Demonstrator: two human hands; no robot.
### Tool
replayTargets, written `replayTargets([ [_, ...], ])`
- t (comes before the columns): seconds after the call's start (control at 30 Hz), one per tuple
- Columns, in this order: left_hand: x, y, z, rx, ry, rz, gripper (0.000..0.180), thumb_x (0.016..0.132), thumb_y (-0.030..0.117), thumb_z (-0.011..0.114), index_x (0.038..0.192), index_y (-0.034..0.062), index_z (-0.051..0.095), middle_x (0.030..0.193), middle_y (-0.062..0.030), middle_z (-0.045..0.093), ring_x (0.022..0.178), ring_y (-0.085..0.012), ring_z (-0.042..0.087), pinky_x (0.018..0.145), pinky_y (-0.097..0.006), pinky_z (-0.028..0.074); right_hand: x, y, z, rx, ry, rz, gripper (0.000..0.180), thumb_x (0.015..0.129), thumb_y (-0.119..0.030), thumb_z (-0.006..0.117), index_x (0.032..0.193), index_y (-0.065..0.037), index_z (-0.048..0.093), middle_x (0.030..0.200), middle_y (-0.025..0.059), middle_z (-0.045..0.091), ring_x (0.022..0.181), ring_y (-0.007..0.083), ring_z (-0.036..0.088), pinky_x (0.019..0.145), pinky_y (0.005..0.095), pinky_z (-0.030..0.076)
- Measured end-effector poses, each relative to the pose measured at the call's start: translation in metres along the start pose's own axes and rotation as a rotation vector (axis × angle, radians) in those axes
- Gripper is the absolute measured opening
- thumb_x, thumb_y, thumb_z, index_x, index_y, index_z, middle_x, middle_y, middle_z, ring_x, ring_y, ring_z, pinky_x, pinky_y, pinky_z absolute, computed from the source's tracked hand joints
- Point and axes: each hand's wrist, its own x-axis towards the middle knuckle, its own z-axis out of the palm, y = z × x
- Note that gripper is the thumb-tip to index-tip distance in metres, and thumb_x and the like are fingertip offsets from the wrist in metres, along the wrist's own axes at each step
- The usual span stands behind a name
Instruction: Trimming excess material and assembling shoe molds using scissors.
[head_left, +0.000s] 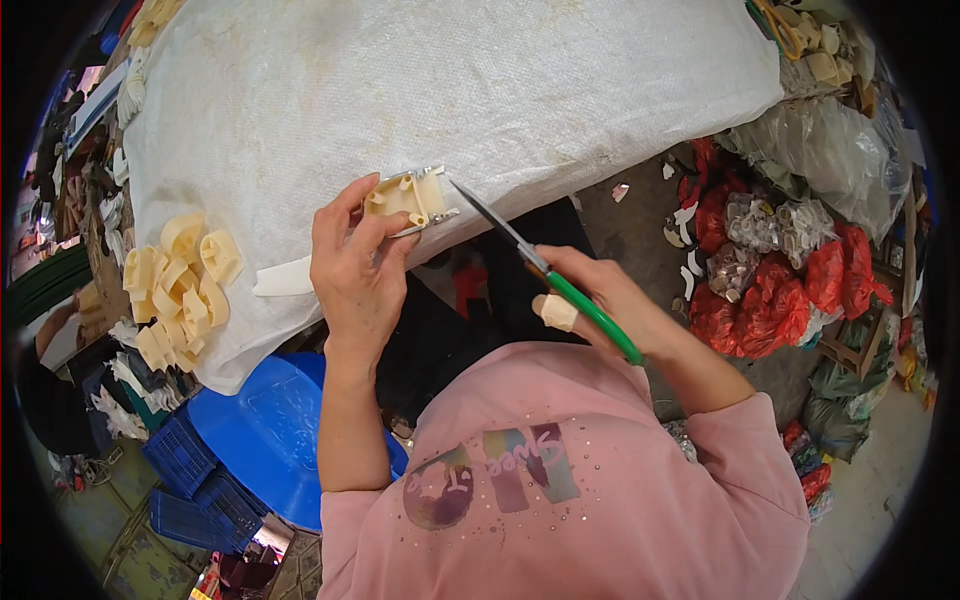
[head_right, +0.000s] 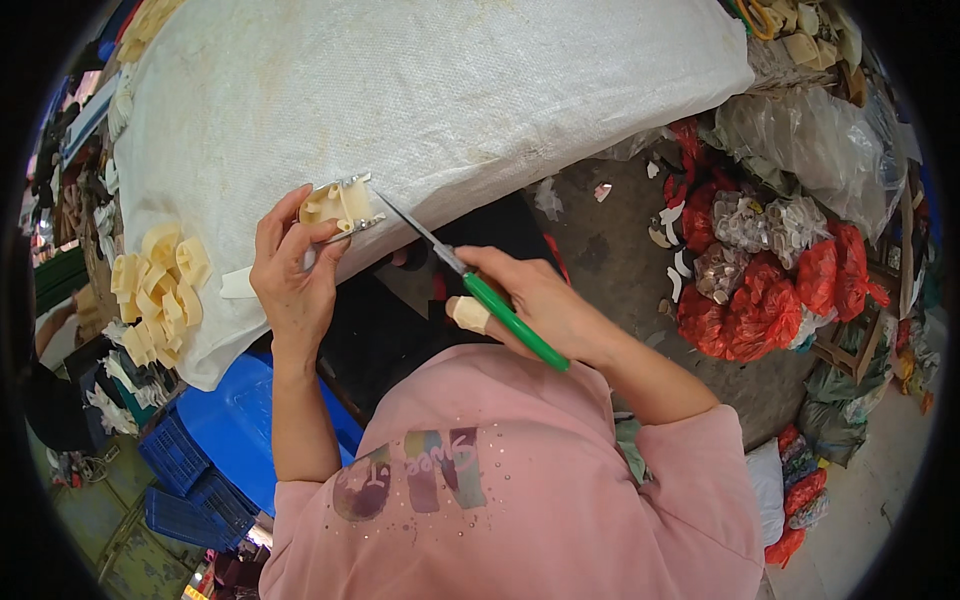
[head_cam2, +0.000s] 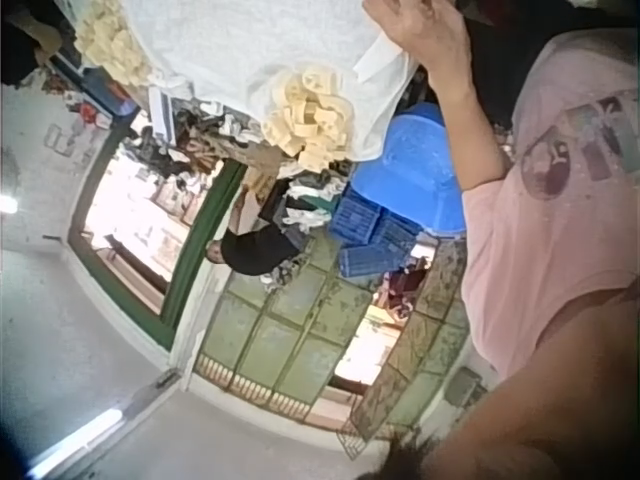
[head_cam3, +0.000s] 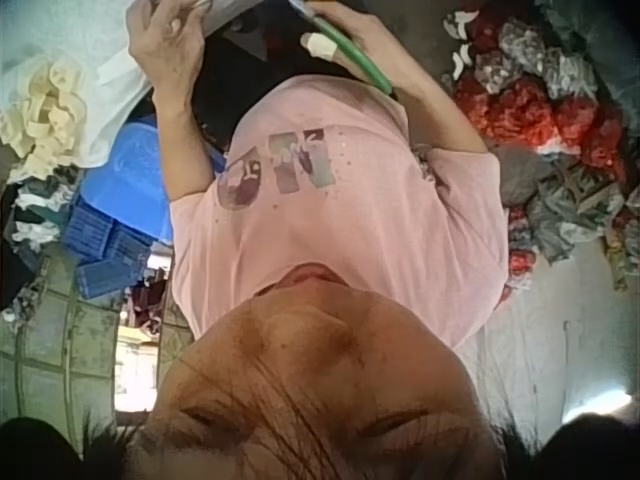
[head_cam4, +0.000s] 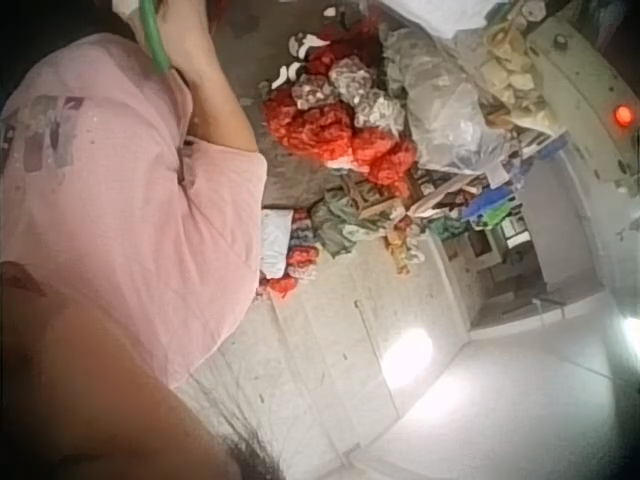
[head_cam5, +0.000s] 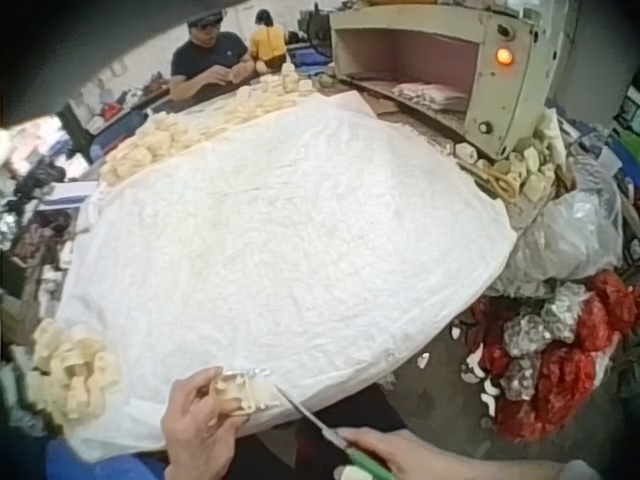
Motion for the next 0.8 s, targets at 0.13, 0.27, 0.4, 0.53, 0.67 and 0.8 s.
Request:
replayTargets([
  [0.13, 0.001, 0.000, -0.003, -0.020, -0.017, -0.030, 0.020, 0.065, -0.007, 0.070, 0.082, 0.0021, 0.067, 0.117, -0.0119, 0.059, 0.105, -0.0237, 0.058, 0.088, -0.033, 0.047, 0.001, -0.009, -0.028, -0.555, 0.060, -0.168, 0.058, 0.077, -0.037, 0.070, 0.122, -0.006, 0.053, 0.077, 0.0118, 0.055, 0.067, 0.0297, 0.057, 0.061, 0.0355, 0.045],
  [0.27, 0.004, -0.008, -0.004, -0.081, -0.042, -0.003, 0.023, 0.065, -0.011, 0.069, 0.084, 0.0020, 0.067, 0.117, -0.0113, 0.059, 0.104, -0.0213, 0.058, 0.085, -0.031, 0.049, 0.012, -0.026, -0.048, -0.865, 0.018, -0.244, 0.056, 0.077, -0.045, 0.067, 0.117, -0.009, 0.057, 0.080, 0.0103, 0.060, 0.070, 0.0300, 0.062, 0.059, 0.0397, 0.046],
  [0.4, 0.003, -0.008, -0.005, -0.083, -0.064, -0.026, 0.025, 0.066, -0.013, 0.068, 0.085, 0.0029, 0.068, 0.117, -0.0114, 0.059, 0.104, -0.0212, 0.058, 0.085, -0.030, 0.049, 0.024, -0.032, -0.055, -1.050, 0.020, -0.380, 0.053, 0.075, -0.045, 0.068, 0.115, -0.011, 0.058, 0.076, 0.0076, 0.060, 0.067, 0.0290, 0.062, 0.057, 0.0390, 0.046],
  [0.53, 0.004, -0.006, -0.006, -0.084, -0.069, -0.010, 0.025, 0.066, -0.012, 0.068, 0.085, 0.0034, 0.068, 0.118, -0.0115, 0.059, 0.106, -0.0220, 0.058, 0.086, -0.030, 0.049, 0.031, -0.039, -0.061, -1.118, -0.005, -0.424, 0.045, 0.074, -0.039, 0.070, 0.109, -0.012, 0.058, 0.074, 0.0064, 0.059, 0.066, 0.0274, 0.062, 0.055, 0.0383, 0.046],
  [0.67, 0.004, -0.005, -0.006, -0.061, -0.067, -0.005, 0.024, 0.066, -0.012, 0.068, 0.084, 0.0034, 0.068, 0.118, -0.0116, 0.059, 0.107, -0.0228, 0.057, 0.087, -0.031, 0.049, 0.041, -0.039, -0.070, -1.167, -0.004, -0.537, 0.040, 0.074, -0.033, 0.070, 0.107, -0.013, 0.057, 0.072, 0.0053, 0.059, 0.065, 0.0266, 0.062, 0.054, 0.0387, 0.046],
  [0.8, 0.004, -0.006, -0.005, -0.071, -0.065, -0.009, 0.024, 0.066, -0.012, 0.068, 0.084, 0.0035, 0.067, 0.118, -0.0115, 0.059, 0.108, -0.0228, 0.057, 0.087, -0.032, 0.049, 0.046, -0.044, -0.075, -1.225, -0.041, -0.598, 0.036, 0.073, -0.028, 0.070, 0.104, -0.014, 0.056, 0.072, 0.0040, 0.060, 0.066, 0.0254, 0.062, 0.054, 0.0383, 0.046],
])
